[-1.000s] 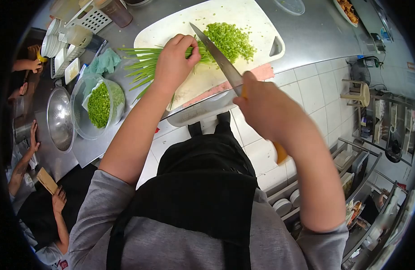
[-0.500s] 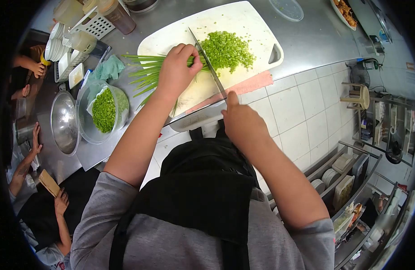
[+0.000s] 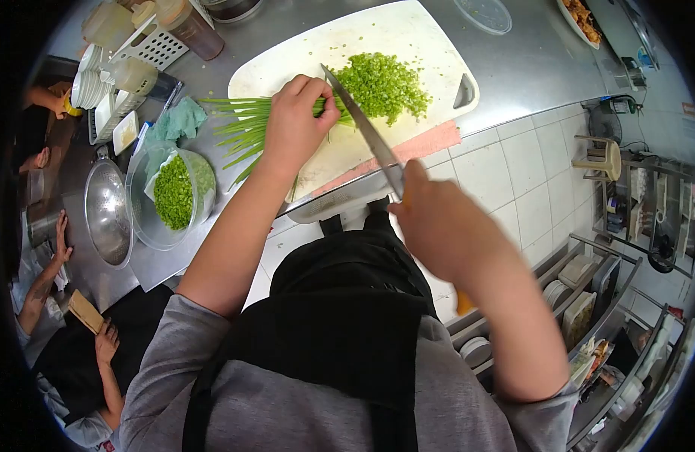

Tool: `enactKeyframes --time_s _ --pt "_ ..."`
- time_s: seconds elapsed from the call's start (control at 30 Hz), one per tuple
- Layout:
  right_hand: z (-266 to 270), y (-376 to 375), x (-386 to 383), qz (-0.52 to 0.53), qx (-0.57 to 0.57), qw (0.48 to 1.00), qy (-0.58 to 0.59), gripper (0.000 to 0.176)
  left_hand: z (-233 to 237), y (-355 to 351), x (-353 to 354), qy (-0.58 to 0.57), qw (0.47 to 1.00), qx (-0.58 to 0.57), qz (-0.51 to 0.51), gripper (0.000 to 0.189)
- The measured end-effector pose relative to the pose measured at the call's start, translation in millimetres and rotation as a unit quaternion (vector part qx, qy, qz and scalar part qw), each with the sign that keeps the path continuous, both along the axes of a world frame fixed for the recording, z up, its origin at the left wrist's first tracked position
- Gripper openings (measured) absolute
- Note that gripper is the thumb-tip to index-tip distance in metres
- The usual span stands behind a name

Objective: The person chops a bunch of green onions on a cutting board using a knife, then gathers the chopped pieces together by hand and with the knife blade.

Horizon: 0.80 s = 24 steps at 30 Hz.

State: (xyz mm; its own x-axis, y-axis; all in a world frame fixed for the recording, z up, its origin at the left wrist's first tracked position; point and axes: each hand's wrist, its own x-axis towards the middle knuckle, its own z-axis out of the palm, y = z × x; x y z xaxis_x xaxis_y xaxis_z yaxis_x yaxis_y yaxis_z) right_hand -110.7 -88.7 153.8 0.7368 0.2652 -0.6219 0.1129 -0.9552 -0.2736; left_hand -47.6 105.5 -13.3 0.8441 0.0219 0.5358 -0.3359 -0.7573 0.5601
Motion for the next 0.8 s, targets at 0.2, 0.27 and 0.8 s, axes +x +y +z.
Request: enactKeyframes --time_s 0.2,0.27,0.8 --pt "-26 9 19 0.001 0.019 0.999 -0.040 0.030 2 3 -2 0.021 0.999 -0.022 -0.028 0.015" --pt "7 2 6 0.011 -0.005 1.000 -0.005 0.031 0 3 -3 0.022 0.999 -0.020 -0.024 0.015" --pt "-25 5 16 -0.006 0.051 0.998 -0.041 0.031 0 4 -3 0.015 0.999 -0.018 -0.022 0.015"
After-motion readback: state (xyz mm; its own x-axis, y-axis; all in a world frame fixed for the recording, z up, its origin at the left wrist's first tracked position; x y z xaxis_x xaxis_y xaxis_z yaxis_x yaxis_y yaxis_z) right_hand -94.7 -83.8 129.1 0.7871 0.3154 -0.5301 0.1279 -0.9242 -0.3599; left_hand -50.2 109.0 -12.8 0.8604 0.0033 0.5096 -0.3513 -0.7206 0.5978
